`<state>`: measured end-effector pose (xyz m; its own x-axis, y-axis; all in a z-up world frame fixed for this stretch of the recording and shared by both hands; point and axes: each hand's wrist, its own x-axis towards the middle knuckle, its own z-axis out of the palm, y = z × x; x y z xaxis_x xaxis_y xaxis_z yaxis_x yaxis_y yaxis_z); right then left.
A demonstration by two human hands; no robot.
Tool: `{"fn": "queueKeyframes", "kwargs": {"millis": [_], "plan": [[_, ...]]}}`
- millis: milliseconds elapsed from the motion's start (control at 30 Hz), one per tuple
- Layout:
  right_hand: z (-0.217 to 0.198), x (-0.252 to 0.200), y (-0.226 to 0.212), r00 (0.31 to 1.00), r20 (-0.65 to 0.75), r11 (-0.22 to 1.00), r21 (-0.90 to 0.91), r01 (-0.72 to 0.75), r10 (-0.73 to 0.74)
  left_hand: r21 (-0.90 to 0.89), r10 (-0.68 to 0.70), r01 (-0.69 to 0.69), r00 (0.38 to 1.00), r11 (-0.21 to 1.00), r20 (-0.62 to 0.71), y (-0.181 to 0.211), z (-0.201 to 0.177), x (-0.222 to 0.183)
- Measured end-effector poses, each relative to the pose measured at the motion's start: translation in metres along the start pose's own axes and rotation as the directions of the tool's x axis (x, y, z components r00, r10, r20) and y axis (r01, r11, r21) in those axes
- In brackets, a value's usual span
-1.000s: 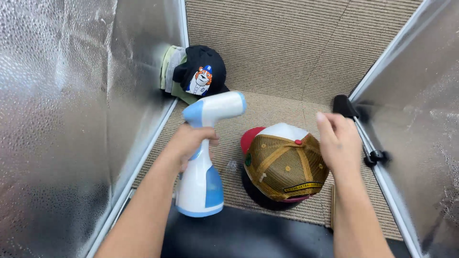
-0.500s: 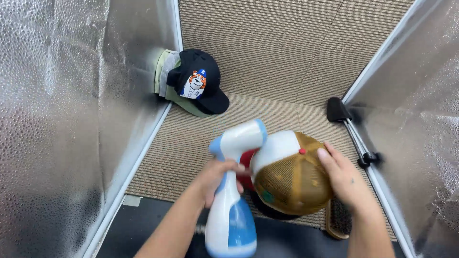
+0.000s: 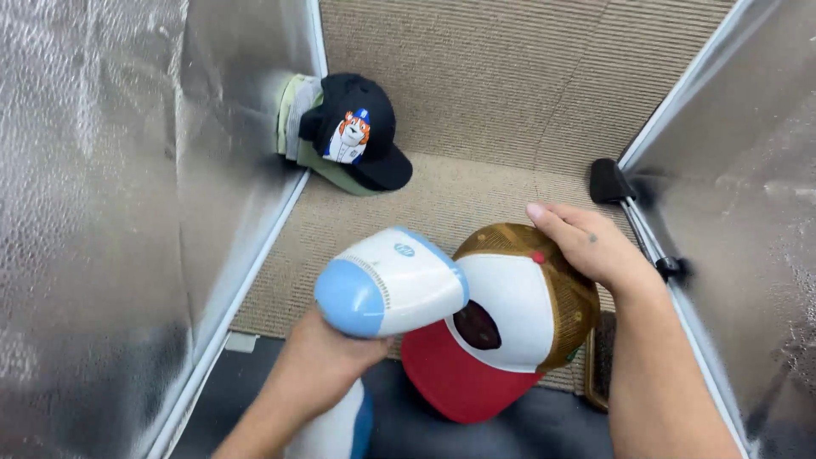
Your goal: Brushing and steaming a baseball cap to clean and reshape it.
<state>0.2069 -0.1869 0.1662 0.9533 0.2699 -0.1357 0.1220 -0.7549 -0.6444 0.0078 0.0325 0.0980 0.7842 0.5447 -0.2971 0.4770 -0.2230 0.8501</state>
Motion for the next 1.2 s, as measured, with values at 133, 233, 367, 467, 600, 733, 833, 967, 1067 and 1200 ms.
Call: {"fn": "queueKeyframes", "kwargs": {"millis": [133, 233, 367, 467, 600, 733, 833, 967, 1067, 1200], "plan": [[0.011, 0.0, -0.012, 0.993, 0.115, 0.968, -0.247, 0.036, -0.008, 0.261, 0.142, -0.16, 0.986, 0.952, 0.087, 0.013, -0.018, -0.001], [0.017, 0.011, -0.004, 0.997, 0.071, 0.998, -0.054, 0.028, -0.024, 0.642, 0.139, -0.242, 0.968, 0.728, 0.208, 0.033, -0.014, -0.004], [0.026, 0.029, 0.022, 0.996, 0.005, 0.985, -0.15, 0.089, -0.09, 0.645, 0.208, -0.366, 0.927, 0.671, 0.311, 0.063, -0.004, -0.002], [0.032, 0.042, 0.029, 0.992, -0.042, 0.982, -0.152, 0.108, -0.116, 0.601, 0.317, -0.472, 0.881, 0.645, 0.351, 0.097, 0.0, -0.002], [0.029, 0.042, 0.027, 0.985, -0.008, 0.979, -0.114, 0.168, -0.17, 0.67, 0.468, -0.565, 0.812, 0.482, 0.348, 0.121, 0.028, 0.02], [0.022, 0.039, 0.03, 0.987, -0.008, 0.987, 0.011, 0.163, -0.163, 0.731, 0.524, -0.587, 0.768, 0.348, 0.368, 0.132, 0.039, 0.022], [0.024, 0.045, 0.044, 0.987, 0.015, 0.987, 0.02, 0.161, -0.162, 0.773, 0.501, -0.58, 0.764, 0.257, 0.407, 0.141, 0.057, 0.017], [0.029, 0.052, 0.041, 0.974, 0.026, 0.972, 0.062, 0.225, -0.227, 0.75, 0.665, -0.65, 0.616, 0.124, 0.423, 0.149, 0.082, 0.01], [0.026, 0.052, 0.046, 0.967, 0.015, 0.962, 0.099, 0.253, -0.256, 0.75, 0.681, -0.661, 0.56, 0.025, 0.471, 0.139, 0.085, 0.002], [0.024, 0.053, 0.047, 0.972, 0.015, 0.97, 0.073, 0.232, -0.234, 0.77, 0.678, -0.638, 0.573, 0.015, 0.461, 0.128, 0.068, -0.018]]}}
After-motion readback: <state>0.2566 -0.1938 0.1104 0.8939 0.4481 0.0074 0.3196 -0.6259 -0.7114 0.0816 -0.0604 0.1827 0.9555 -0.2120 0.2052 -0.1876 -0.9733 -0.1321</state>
